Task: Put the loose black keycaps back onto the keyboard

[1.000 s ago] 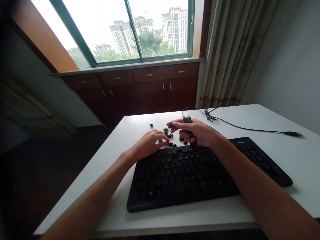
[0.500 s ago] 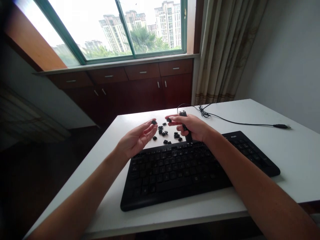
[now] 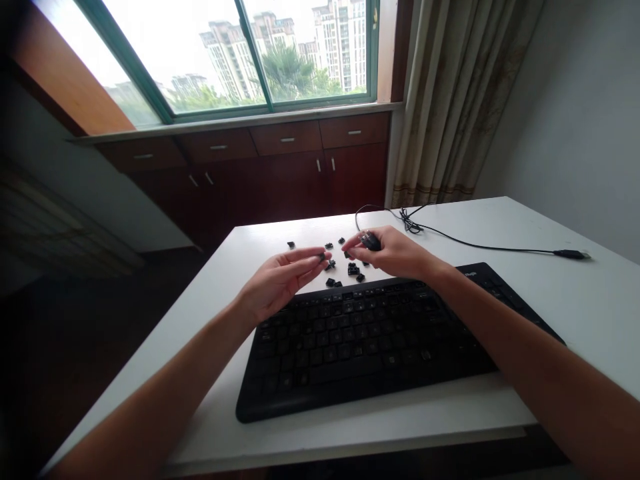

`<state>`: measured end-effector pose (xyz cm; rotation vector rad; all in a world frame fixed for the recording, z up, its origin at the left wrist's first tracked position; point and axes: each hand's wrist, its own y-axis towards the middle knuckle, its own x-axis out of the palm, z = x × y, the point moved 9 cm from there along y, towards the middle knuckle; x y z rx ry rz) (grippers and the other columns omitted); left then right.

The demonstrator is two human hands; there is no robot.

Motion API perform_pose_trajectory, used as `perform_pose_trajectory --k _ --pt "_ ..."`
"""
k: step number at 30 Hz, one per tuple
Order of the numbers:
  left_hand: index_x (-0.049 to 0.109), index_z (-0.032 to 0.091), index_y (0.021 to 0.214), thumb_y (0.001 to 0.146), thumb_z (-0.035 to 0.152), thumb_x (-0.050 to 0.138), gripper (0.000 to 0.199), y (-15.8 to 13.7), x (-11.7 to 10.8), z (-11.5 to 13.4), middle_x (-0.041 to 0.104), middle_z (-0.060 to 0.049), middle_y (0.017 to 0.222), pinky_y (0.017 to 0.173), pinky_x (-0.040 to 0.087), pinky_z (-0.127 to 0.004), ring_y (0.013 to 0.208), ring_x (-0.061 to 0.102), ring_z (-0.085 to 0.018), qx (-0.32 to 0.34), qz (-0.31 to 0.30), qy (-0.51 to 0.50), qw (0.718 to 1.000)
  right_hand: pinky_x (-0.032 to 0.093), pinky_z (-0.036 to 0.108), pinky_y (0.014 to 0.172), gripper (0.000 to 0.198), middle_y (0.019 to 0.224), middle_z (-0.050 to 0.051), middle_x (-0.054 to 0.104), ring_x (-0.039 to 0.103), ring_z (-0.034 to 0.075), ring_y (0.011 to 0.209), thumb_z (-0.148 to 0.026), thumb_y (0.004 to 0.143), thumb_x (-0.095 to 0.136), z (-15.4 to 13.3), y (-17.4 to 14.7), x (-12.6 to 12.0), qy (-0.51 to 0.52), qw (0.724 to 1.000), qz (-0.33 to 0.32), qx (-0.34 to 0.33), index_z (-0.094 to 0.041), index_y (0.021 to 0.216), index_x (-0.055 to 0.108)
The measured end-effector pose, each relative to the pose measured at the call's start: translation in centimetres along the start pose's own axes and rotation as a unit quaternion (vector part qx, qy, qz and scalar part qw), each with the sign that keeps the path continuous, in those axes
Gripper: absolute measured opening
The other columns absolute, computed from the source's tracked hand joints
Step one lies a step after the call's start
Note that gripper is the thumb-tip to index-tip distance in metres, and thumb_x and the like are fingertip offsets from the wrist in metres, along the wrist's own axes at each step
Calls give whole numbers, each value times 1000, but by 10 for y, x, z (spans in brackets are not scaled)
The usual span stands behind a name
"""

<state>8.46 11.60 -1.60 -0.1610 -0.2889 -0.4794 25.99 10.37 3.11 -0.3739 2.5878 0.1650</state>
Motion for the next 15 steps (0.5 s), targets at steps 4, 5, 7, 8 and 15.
perform_pose_trajectory --k 4,5,7,8,15 --pt "74 19 113 79 26 80 35 -2 6 -4 74 -9 117 106 50 -35 111 69 -22 4 -18 88 996 49 30 72 33 90 4 76 67 19 79 -47 86 67 -2 -13 10 -93 994 -7 -58 -21 104 77" --pt "74 19 113 79 28 80 36 -3 8 -5 75 -9 115 104 51 -35 109 69 -22 5 -24 110 994 49 31 75 31 92 4 76 68 20 82 -45 88 65 -4 -16 15 -109 991 -15 -77 -22 104 76" --pt "74 20 114 78 30 80 38 -5 12 -8 75 -9 113 102 53 -36 106 70 -23 4 -37 135 990 49 32 78 27 96 5 76 69 22 86 -41 91 62 -12 -23 26 -148 981 -32 -119 -23 106 74" --pt "74 20 115 78 30 80 39 -6 14 -10 75 -9 113 101 53 -36 106 70 -23 2 -43 137 990 48 32 79 25 98 5 76 69 22 87 -38 92 61 -15 -26 31 -174 974 -41 -139 -23 107 73" --pt "73 19 114 77 28 81 39 -10 20 -10 75 -9 113 100 55 -35 107 70 -24 8 -53 141 989 45 30 72 19 101 6 73 68 21 82 -32 93 61 -19 -34 42 -297 931 -67 -202 -23 106 71"
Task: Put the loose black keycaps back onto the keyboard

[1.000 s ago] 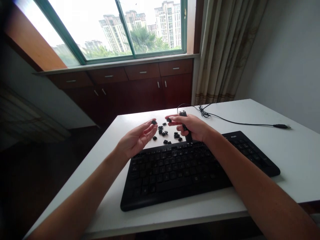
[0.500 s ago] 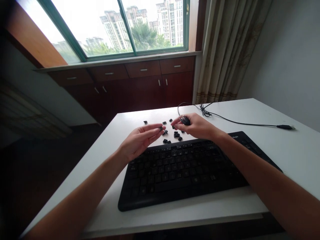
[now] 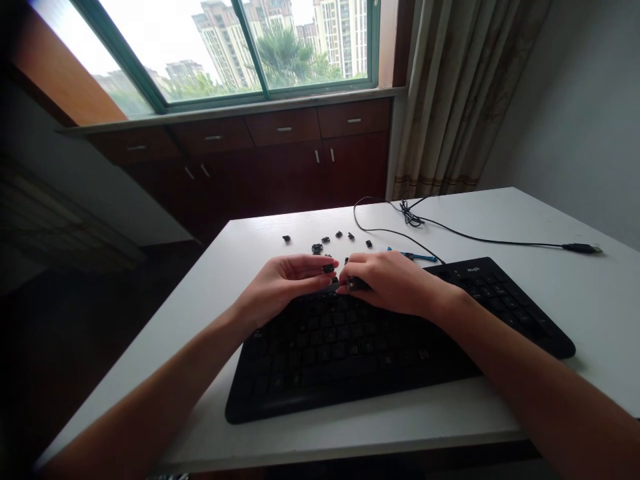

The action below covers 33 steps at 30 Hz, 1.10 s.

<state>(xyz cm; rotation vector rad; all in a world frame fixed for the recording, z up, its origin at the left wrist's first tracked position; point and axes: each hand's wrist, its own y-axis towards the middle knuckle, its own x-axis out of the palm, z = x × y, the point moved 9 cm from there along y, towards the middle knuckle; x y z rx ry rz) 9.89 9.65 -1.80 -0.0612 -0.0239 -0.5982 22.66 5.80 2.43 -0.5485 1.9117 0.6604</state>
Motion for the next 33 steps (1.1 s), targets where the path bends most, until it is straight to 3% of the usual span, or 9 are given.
perform_pose_trajectory --k 6,12,24,33 --pt "73 18 114 77 29 82 40 0 -4 0 75 -9 113 101 54 -37 107 70 -24 5 15 1 1000 49 29 78 20 106 4 73 69 20 88 -29 92 63 -1 -2 1 12 1000 -12 -19 -24 109 72" --pt "74 17 112 78 31 81 38 4 -8 -7 74 -11 114 96 53 -34 104 69 -23 -12 28 -39 999 50 29 80 21 98 3 75 69 18 86 -34 94 62 4 -1 -4 59 998 31 8 -22 108 72" --pt "76 14 108 74 27 84 38 5 -8 -8 73 -13 115 104 47 -37 108 67 -24 -24 26 -114 993 49 31 79 19 105 3 72 68 19 87 -32 93 61 3 -1 5 36 999 -1 2 -25 108 71" --pt "76 14 109 75 29 83 37 6 -8 -9 73 -13 117 105 47 -39 107 68 -24 -15 11 -107 994 49 29 74 12 101 3 73 68 17 84 -30 92 62 1 -2 4 29 1000 -2 -12 -22 92 71"
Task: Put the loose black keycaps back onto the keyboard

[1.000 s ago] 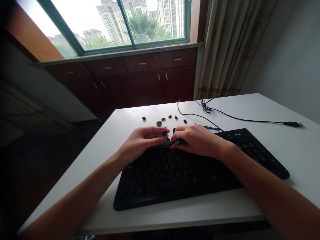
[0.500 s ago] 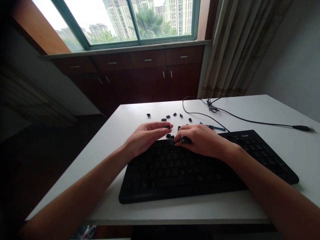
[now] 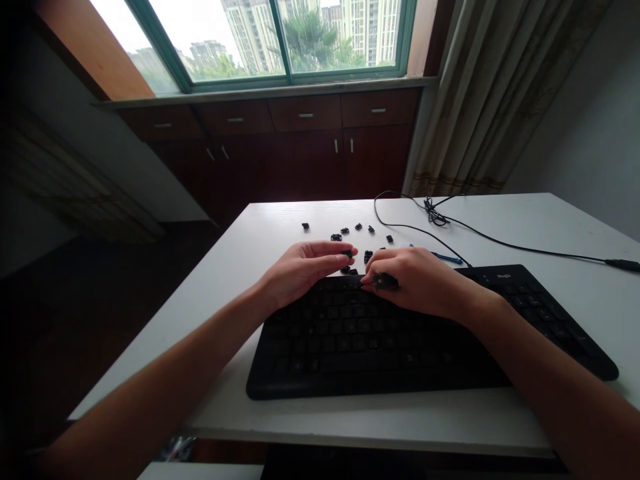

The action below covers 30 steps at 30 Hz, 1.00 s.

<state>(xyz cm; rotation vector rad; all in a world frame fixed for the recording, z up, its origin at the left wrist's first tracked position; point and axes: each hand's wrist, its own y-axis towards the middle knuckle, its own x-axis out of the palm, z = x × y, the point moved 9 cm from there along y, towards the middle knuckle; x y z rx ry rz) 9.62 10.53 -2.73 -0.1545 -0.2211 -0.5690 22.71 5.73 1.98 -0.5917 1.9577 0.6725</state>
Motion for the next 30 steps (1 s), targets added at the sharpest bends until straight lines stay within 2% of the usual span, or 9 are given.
perform_pose_trajectory --k 13,20,30 --pt "76 14 108 76 28 82 36 0 3 1 72 -14 117 107 45 -39 109 67 -23 3 -17 -7 1000 50 29 72 18 99 6 72 68 18 81 -34 94 60 -3 1 -1 13 1000 0 -1 -20 91 70" --pt "76 14 108 76 28 82 37 0 3 1 72 -13 117 106 46 -39 109 67 -23 3 -16 -7 1000 51 29 72 7 103 5 72 69 19 82 -24 87 64 -2 -1 0 2 1000 -13 -9 -21 91 70" --pt "76 14 107 75 29 83 36 -1 3 3 73 -13 116 106 46 -38 108 68 -23 -1 -10 -12 1000 53 29 76 16 104 3 74 71 19 86 -15 84 64 -3 -1 0 20 1000 -9 -9 -23 96 71"
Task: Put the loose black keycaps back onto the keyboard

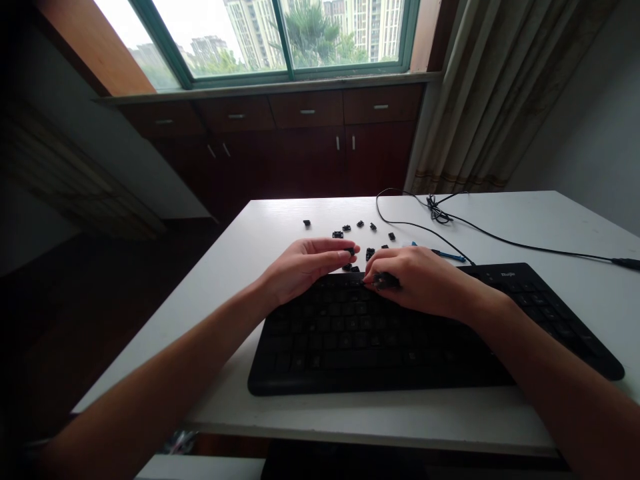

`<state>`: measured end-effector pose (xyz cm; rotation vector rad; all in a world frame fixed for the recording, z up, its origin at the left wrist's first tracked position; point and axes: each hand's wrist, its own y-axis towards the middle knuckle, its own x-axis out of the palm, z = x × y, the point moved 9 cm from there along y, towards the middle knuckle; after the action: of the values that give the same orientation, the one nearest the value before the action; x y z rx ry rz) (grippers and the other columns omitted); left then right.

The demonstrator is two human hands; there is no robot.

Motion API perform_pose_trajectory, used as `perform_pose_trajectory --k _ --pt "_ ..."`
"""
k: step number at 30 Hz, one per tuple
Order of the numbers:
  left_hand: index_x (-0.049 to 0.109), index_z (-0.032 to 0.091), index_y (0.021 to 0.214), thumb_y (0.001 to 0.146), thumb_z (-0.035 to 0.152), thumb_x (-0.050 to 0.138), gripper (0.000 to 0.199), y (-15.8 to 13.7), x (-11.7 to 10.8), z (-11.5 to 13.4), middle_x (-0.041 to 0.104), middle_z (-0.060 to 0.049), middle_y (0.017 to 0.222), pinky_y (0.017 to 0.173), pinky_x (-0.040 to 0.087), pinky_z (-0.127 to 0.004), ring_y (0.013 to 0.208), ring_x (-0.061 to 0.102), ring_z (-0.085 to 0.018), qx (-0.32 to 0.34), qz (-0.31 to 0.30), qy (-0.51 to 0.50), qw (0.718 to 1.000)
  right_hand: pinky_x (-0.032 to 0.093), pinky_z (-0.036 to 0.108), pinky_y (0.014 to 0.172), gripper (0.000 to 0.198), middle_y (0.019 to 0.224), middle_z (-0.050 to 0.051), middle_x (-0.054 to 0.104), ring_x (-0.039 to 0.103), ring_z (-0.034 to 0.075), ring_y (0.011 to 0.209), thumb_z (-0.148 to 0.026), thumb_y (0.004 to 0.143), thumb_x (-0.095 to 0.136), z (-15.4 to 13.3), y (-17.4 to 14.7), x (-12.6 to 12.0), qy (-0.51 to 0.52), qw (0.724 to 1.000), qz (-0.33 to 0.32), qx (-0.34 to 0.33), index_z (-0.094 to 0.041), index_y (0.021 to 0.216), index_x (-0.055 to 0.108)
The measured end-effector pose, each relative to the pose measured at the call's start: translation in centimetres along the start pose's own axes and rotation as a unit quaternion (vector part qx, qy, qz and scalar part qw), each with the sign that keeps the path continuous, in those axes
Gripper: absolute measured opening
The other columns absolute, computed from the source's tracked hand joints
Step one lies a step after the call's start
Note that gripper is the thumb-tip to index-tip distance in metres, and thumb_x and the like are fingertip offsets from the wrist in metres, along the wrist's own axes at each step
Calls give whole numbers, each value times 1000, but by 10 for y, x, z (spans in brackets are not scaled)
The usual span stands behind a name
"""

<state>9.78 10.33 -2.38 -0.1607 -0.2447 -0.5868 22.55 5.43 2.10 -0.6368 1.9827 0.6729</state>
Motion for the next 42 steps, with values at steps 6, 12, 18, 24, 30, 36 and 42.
perform_pose_trajectory --k 6,12,18,24,30,36,42 --pt "76 14 107 74 28 83 37 1 -1 -2 74 -13 114 105 47 -38 107 68 -23 -2 1 -3 1000 54 31 79 18 106 5 73 70 20 88 -19 85 67 0 0 -2 10 1000 9 -6 -22 101 72" --pt "76 14 107 75 28 82 36 1 -1 -2 73 -13 115 107 46 -38 108 68 -23 4 -4 0 1000 55 31 77 15 104 6 74 71 20 86 -24 86 66 1 0 -3 22 1000 11 -8 -22 99 74" --pt "76 14 108 76 28 82 36 1 0 0 73 -13 114 107 45 -39 109 67 -23 3 -10 2 1000 56 31 78 13 104 5 75 72 20 87 -23 88 64 1 1 -2 30 1000 6 -3 -22 96 74" --pt "76 14 107 75 28 82 36 1 -1 -1 74 -13 114 106 45 -39 109 68 -23 1 -8 -1 1000 56 32 74 14 101 7 75 71 20 84 -29 90 63 0 2 -3 60 998 1 -5 -21 90 74" --pt "76 14 107 75 26 83 35 1 -3 5 73 -12 116 107 46 -38 109 67 -22 13 1 -18 1000 50 30 60 22 69 1 65 60 16 62 -38 86 71 3 0 -31 206 963 158 72 -22 73 64" --pt "75 14 108 74 19 83 35 2 -35 28 74 -11 115 107 47 -33 109 68 -20 76 77 -61 992 23 27 35 56 39 -6 25 26 8 33 -35 87 62 -9 23 -49 509 810 278 85 -22 45 27" --pt "77 12 102 77 16 82 27 4 -65 39 75 -11 109 105 51 -31 109 69 -20 119 117 -92 982 21 25 35 54 38 -7 24 24 7 32 -37 85 61 -21 37 -42 491 804 333 33 -23 43 31"
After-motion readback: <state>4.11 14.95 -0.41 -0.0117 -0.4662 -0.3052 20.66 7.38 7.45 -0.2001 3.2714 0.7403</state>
